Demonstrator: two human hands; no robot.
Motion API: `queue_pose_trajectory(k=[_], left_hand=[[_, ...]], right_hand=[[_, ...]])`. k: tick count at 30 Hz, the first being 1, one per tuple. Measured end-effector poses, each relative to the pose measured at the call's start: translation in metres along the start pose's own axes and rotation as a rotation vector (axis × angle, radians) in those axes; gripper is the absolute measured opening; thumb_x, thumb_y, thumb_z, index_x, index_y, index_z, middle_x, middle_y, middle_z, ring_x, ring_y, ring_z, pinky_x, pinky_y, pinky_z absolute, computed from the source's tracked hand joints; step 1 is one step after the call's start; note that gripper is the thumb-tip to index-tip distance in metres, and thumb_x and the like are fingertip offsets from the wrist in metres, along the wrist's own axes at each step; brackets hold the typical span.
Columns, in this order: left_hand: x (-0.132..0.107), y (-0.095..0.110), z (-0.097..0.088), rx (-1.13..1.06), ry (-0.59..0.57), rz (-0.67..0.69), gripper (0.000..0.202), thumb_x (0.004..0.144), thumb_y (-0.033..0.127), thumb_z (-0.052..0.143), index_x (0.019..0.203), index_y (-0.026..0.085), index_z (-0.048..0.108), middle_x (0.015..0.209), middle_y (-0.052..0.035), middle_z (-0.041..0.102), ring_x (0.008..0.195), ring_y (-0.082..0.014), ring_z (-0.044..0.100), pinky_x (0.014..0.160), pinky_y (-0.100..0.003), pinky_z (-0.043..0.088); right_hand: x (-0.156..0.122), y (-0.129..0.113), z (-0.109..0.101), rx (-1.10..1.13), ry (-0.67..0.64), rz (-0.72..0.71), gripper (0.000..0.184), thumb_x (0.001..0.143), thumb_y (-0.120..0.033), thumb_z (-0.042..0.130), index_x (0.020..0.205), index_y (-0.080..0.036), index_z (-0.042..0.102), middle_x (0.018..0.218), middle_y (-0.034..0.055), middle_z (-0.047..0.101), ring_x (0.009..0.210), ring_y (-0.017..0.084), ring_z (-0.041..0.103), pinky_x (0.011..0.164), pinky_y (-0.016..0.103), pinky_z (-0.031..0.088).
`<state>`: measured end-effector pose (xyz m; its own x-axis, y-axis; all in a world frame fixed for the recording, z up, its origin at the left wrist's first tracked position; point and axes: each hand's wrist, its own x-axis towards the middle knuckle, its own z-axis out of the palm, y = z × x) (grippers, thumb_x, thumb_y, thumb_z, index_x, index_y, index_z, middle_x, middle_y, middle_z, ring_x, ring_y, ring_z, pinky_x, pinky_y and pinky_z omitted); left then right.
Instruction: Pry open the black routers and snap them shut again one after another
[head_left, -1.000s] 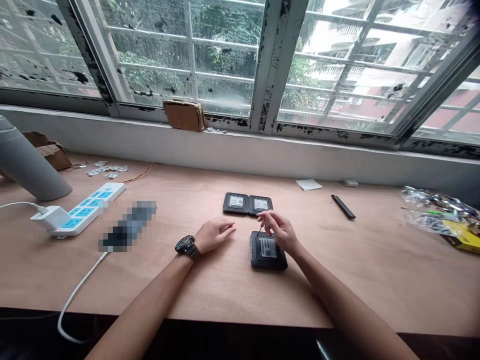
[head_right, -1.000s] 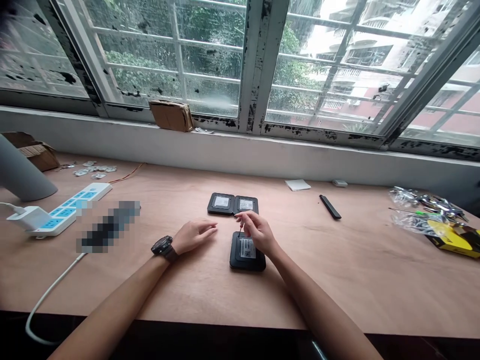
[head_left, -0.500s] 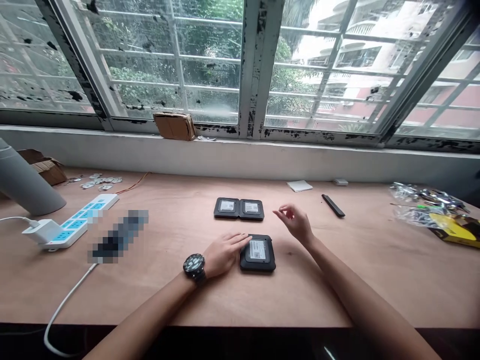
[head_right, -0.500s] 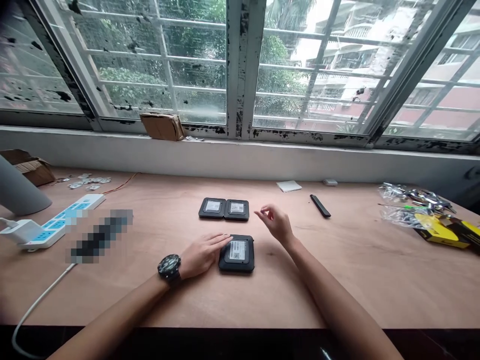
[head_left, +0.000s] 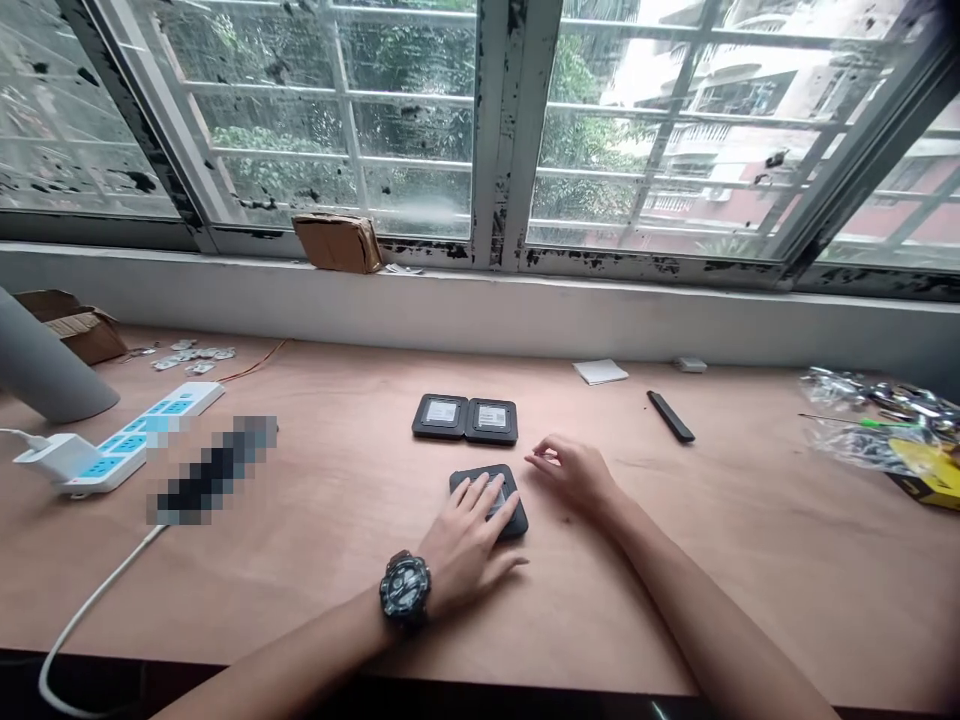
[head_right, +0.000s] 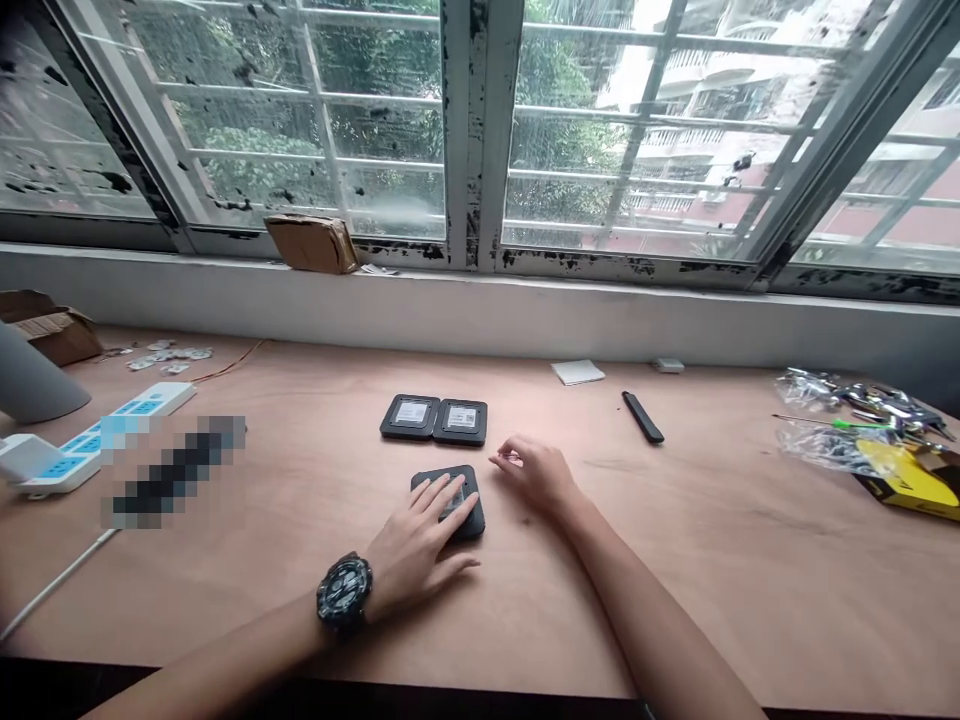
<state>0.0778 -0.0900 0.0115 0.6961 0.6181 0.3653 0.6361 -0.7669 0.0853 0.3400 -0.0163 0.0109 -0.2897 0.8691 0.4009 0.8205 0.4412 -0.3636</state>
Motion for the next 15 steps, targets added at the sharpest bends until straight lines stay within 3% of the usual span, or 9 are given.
queue_pose_trajectory(k=[3, 7, 12, 15], left_hand=[[0.003, -0.002, 0.005, 0.0, -0.028, 0.021, 0.059, 0.097, 0.049, 0.06, 0.148, 0.02, 0.049, 0.153, -0.0183, 0.048, 0.139, -0.0395, 0.048, 0.111, -0.058, 0.043], [-0.016, -0.023, -0.002, 0.021, -0.012, -0.009, 0.053, 0.101, 0.04, 0.054, 0.151, 0.025, 0.046, 0.155, -0.014, 0.047, 0.141, -0.0365, 0.047, 0.112, -0.056, 0.043], [-0.06, -0.069, -0.015, 0.139, 0.004, -0.154, 0.055, 0.101, 0.041, 0.052, 0.154, 0.033, 0.042, 0.162, -0.0089, 0.037, 0.145, -0.0362, 0.041, 0.113, -0.055, 0.042], [-0.086, -0.106, -0.018, 0.21, 0.045, -0.251, 0.054, 0.101, 0.041, 0.049, 0.155, 0.036, 0.041, 0.163, -0.0069, 0.035, 0.146, -0.0373, 0.038, 0.113, -0.057, 0.04]], right_hand=[[-0.002, -0.001, -0.005, -0.005, -0.047, -0.002, 0.028, 0.098, -0.048, 0.058, 0.09, -0.026, 0.074, 0.101, 0.0031, 0.074, 0.081, 0.018, 0.071, 0.07, 0.028, 0.049], [-0.006, -0.003, -0.016, -0.052, -0.133, 0.033, 0.023, 0.097, -0.044, 0.059, 0.096, -0.026, 0.075, 0.097, 0.0026, 0.073, 0.079, 0.018, 0.071, 0.067, 0.028, 0.049], [-0.009, -0.013, -0.019, -0.137, -0.069, 0.011, 0.025, 0.098, -0.042, 0.058, 0.115, -0.029, 0.07, 0.111, 0.0043, 0.073, 0.083, 0.022, 0.071, 0.067, 0.032, 0.05], [-0.005, -0.026, -0.007, -0.133, 0.011, -0.066, 0.031, 0.101, -0.041, 0.053, 0.127, -0.029, 0.065, 0.124, 0.0079, 0.069, 0.102, 0.027, 0.069, 0.08, 0.038, 0.054]])
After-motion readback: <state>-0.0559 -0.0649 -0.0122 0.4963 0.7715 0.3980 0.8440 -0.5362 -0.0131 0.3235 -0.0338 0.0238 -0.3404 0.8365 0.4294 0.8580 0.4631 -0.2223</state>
